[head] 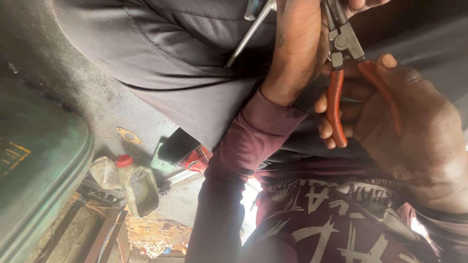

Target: The person uses pliers to remove a small metal ring from a gear and then uses the pliers to install a ring onto a different metal shaft.

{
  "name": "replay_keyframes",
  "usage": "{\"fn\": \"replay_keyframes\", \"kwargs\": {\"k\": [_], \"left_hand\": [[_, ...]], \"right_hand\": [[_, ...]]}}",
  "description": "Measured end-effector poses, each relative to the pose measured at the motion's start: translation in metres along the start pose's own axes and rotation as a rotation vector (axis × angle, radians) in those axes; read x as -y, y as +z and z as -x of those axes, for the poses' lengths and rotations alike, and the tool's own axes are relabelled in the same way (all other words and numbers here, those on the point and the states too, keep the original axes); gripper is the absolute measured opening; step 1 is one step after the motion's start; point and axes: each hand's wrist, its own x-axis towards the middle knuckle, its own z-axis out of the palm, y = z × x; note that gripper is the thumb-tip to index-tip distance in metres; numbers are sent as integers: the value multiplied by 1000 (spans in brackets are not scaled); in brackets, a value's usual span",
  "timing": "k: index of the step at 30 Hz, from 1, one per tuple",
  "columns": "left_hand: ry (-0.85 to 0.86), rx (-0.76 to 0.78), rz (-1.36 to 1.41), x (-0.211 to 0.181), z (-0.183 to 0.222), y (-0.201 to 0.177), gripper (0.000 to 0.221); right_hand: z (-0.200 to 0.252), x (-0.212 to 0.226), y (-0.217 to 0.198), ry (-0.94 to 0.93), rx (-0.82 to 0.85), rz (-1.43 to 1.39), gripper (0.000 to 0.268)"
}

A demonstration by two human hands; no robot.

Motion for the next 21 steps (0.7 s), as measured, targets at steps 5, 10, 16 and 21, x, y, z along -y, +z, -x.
{"fn": "replay_keyframes", "kwargs": {"k": [5,10,16,21], "left_hand": [[-43,-4,-2,5,5,-7,42],[20,38,-102,44,5,-39,41],[88,97,-215,63,5,-51,39],[94,115,-208,54,9,-43,35]], "right_hand": [[0,5,1,-3,36,56,65],[0,1,-1,20,-13,37,59],[2,5,10,-37,-27,148,60],[4,4,7,-28,-67,115,62]]}}
